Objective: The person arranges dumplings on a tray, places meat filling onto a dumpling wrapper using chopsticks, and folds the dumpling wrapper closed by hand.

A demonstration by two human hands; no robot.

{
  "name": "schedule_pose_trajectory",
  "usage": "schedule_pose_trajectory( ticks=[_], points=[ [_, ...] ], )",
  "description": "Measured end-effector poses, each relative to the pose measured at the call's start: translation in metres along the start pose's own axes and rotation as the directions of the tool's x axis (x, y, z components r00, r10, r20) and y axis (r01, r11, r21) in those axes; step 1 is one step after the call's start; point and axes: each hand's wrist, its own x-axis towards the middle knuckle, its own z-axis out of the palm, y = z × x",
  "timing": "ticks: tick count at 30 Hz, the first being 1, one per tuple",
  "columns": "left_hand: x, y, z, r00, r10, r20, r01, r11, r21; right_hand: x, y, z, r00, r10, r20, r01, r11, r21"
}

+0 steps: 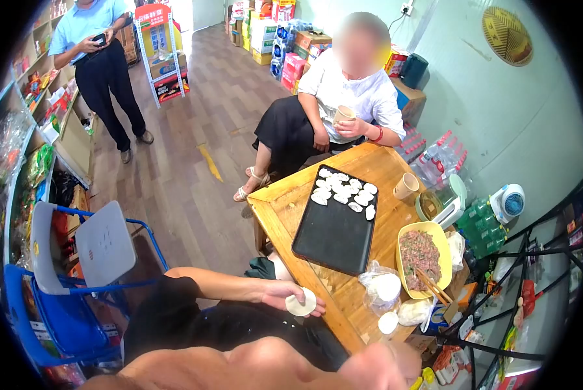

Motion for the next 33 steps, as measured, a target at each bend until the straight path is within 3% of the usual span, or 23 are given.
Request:
schedule_pose_trajectory(
  ticks=[2,4,6,7,8,9,11,15,17,18,20,21,23,27,29,31,32,33],
  points=[
    [-0.007,0.002,0.000,0.999,0.034,0.013,-0.034,0.999,0.040,-0.009,0.006,0.000,0.992,0.116,0.053,-0.117,0.993,0.025],
    [-0.015,0.003,0.001,0.999,0.030,0.014,-0.030,1.000,0.005,-0.021,0.014,0.009,0.922,0.353,0.158,-0.360,0.933,0.014],
    [-0.021,0.004,0.005,1.000,0.027,0.014,-0.026,0.999,-0.024,-0.038,0.014,0.028,0.775,0.573,0.268,-0.594,0.804,-0.001],
    [-0.024,0.006,0.008,0.999,0.037,0.012,-0.037,0.999,-0.022,-0.044,0.015,0.036,0.573,0.733,0.366,-0.778,0.627,-0.039],
    [-0.026,0.006,0.010,0.999,0.048,0.012,-0.048,0.999,-0.024,-0.053,0.015,0.039,0.493,0.778,0.389,-0.839,0.544,-0.024],
    [-0.028,0.006,0.010,0.999,0.043,0.009,-0.043,0.999,-0.026,-0.070,0.013,0.043,0.490,0.781,0.388,-0.842,0.539,-0.023],
    [-0.031,0.008,0.009,0.997,0.067,0.034,-0.066,0.997,-0.035,-0.098,0.009,0.050,0.171,0.833,0.527,-0.944,0.291,-0.154],
    [-0.035,0.012,0.016,0.996,0.091,0.025,-0.090,0.995,-0.042,-0.102,0.002,0.054,0.069,0.824,0.563,-0.934,0.251,-0.253],
    [-0.034,0.012,0.018,0.996,0.067,0.063,-0.062,0.995,-0.080,-0.108,0.000,0.056,-0.063,0.781,0.621,-0.974,0.087,-0.208],
    [-0.033,0.011,0.016,0.996,0.063,0.065,-0.058,0.995,-0.083,-0.117,-0.002,0.061,-0.067,0.782,0.619,-0.974,0.083,-0.210],
    [-0.030,0.006,0.012,0.988,0.081,0.130,-0.073,0.995,-0.066,-0.141,-0.009,0.075,-0.110,0.773,0.625,-0.982,-0.181,0.051],
    [-0.030,0.005,0.012,0.989,0.075,0.130,-0.066,0.995,-0.071,-0.144,-0.011,0.079,-0.117,0.773,0.623,-0.981,-0.189,0.050],
    [-0.030,0.005,0.012,0.989,0.072,0.129,-0.061,0.994,-0.094,-0.147,-0.013,0.085,-0.085,0.739,0.669,-0.918,-0.318,0.235],
    [-0.030,0.003,0.011,0.996,0.087,0.037,-0.084,0.994,-0.070,-0.147,-0.016,0.091,-0.157,0.730,0.665,-0.895,-0.390,0.217],
    [-0.033,0.005,0.014,0.997,0.072,-0.007,-0.072,0.997,-0.041,-0.140,-0.021,0.097,-0.203,0.743,0.638,-0.812,-0.492,0.314],
    [-0.032,0.002,0.003,0.997,0.079,-0.009,-0.080,0.995,-0.059,-0.137,-0.027,0.103,-0.116,0.870,0.478,-0.924,-0.272,0.270],
    [-0.031,-0.001,0.004,0.996,0.091,-0.021,-0.093,0.994,-0.061,-0.124,-0.026,0.101,-0.075,0.900,0.430,-0.980,-0.147,0.136],
    [-0.030,0.000,0.006,0.992,0.119,-0.037,-0.121,0.991,-0.058,-0.116,-0.024,0.096,-0.008,0.891,0.454,-0.995,-0.053,0.087]
  ],
)
